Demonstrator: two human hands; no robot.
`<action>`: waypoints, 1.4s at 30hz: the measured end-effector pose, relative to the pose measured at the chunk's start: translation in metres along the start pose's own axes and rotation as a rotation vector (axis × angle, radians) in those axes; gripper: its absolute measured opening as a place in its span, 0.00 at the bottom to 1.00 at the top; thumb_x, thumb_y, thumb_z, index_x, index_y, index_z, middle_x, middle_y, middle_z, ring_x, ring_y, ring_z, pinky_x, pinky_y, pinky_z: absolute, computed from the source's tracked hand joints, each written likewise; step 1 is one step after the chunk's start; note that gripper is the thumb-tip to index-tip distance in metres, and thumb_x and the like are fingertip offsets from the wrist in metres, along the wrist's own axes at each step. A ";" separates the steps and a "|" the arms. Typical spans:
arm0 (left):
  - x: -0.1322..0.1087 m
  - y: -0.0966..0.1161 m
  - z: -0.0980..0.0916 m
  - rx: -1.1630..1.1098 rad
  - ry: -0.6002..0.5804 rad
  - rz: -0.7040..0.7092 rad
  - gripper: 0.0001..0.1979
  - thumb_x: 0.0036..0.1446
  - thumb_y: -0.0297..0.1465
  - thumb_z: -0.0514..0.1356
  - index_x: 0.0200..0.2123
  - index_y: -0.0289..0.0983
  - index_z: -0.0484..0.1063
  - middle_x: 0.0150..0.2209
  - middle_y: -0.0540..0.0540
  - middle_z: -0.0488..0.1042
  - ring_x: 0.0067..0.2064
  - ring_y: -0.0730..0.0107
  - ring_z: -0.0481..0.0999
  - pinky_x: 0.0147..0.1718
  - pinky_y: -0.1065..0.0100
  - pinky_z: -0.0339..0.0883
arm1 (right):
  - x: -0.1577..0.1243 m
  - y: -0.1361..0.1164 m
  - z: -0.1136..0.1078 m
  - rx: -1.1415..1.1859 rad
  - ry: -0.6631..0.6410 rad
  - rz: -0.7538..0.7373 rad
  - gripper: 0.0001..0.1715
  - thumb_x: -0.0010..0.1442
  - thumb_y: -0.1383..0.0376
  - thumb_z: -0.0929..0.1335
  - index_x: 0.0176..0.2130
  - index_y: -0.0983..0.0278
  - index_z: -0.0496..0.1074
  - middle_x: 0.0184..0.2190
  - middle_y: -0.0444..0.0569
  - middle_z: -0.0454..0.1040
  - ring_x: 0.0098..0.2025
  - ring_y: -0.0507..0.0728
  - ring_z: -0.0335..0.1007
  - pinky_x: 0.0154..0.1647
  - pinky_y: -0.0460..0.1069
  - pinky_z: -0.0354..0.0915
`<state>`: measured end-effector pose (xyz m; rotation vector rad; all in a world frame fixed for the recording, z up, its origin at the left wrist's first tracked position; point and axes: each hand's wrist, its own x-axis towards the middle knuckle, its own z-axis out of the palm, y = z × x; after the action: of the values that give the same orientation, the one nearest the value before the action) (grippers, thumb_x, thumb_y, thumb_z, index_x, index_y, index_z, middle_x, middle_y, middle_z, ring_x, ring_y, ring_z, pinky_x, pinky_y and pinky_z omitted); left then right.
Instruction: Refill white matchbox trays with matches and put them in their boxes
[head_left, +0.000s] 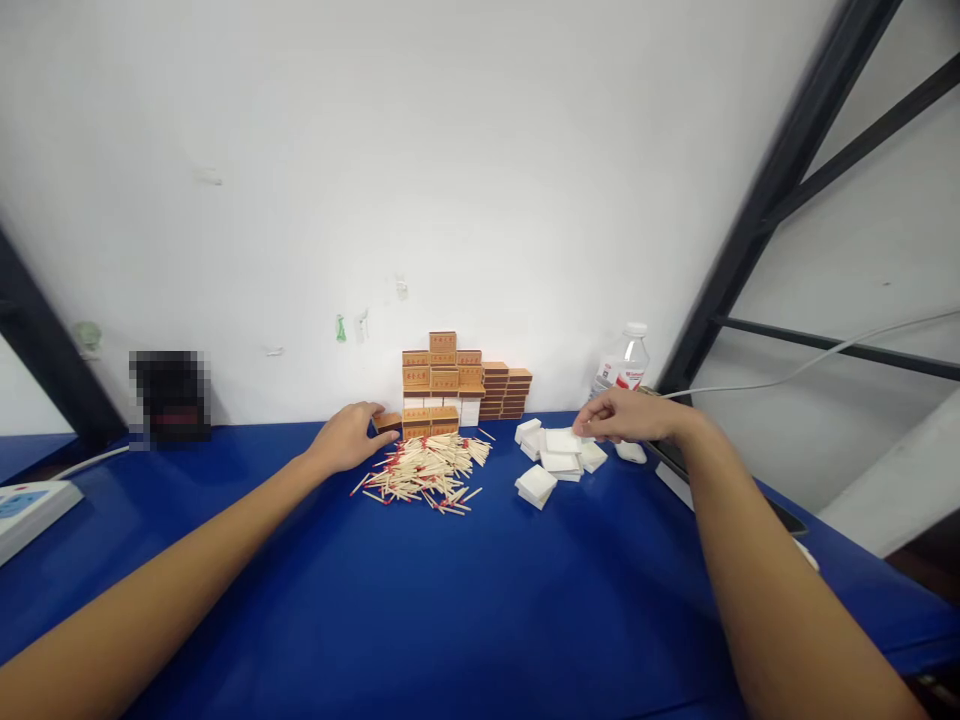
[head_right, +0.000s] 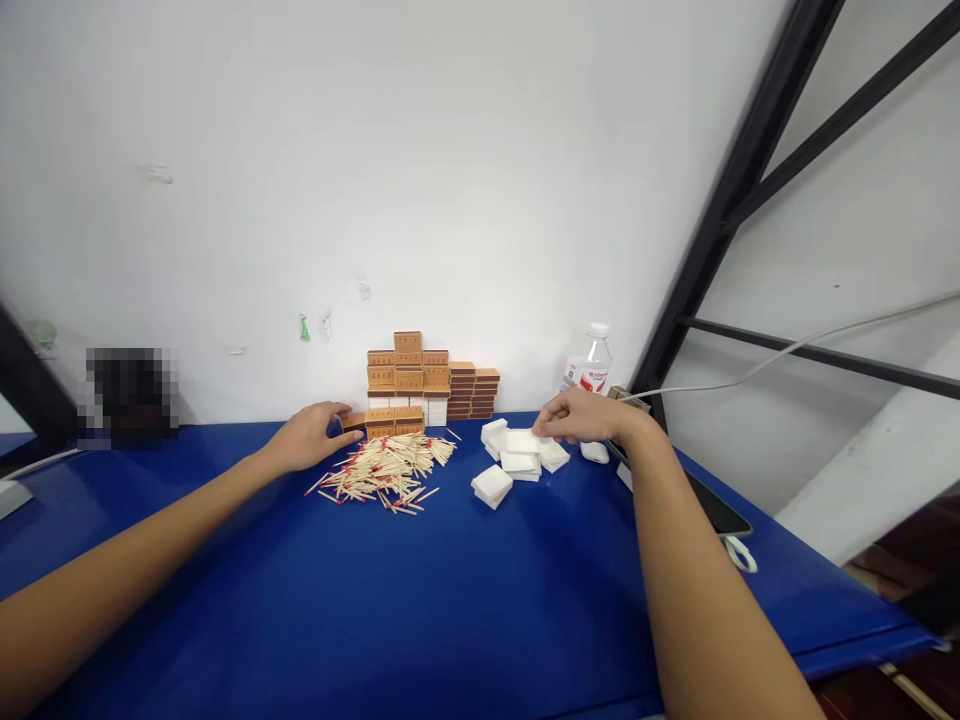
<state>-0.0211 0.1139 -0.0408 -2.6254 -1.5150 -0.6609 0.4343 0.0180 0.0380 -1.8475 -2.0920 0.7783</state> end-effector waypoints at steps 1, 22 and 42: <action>0.002 0.001 0.000 0.010 -0.007 -0.012 0.28 0.60 0.48 0.61 0.53 0.32 0.75 0.52 0.33 0.79 0.52 0.48 0.77 0.50 0.56 0.68 | 0.001 -0.002 0.002 -0.007 0.004 0.012 0.25 0.51 0.47 0.75 0.36 0.65 0.84 0.27 0.50 0.77 0.29 0.55 0.69 0.30 0.48 0.65; -0.071 0.074 -0.054 -0.314 0.253 0.245 0.16 0.62 0.38 0.65 0.51 0.39 0.75 0.48 0.44 0.81 0.46 0.61 0.79 0.47 0.60 0.72 | 0.010 -0.156 0.154 0.798 0.055 -0.437 0.22 0.65 0.47 0.69 0.41 0.63 0.76 0.32 0.48 0.73 0.25 0.50 0.65 0.24 0.47 0.64; -0.077 0.068 -0.053 -0.510 0.175 0.057 0.23 0.56 0.45 0.70 0.50 0.39 0.81 0.36 0.47 0.83 0.34 0.67 0.80 0.36 0.66 0.75 | 0.017 -0.140 0.145 0.887 0.155 -0.225 0.16 0.55 0.55 0.74 0.29 0.65 0.74 0.23 0.42 0.67 0.22 0.48 0.59 0.20 0.44 0.54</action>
<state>-0.0156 0.0027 -0.0102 -2.8307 -1.3588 -1.3910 0.2397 -0.0063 -0.0098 -1.1217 -1.4413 1.1911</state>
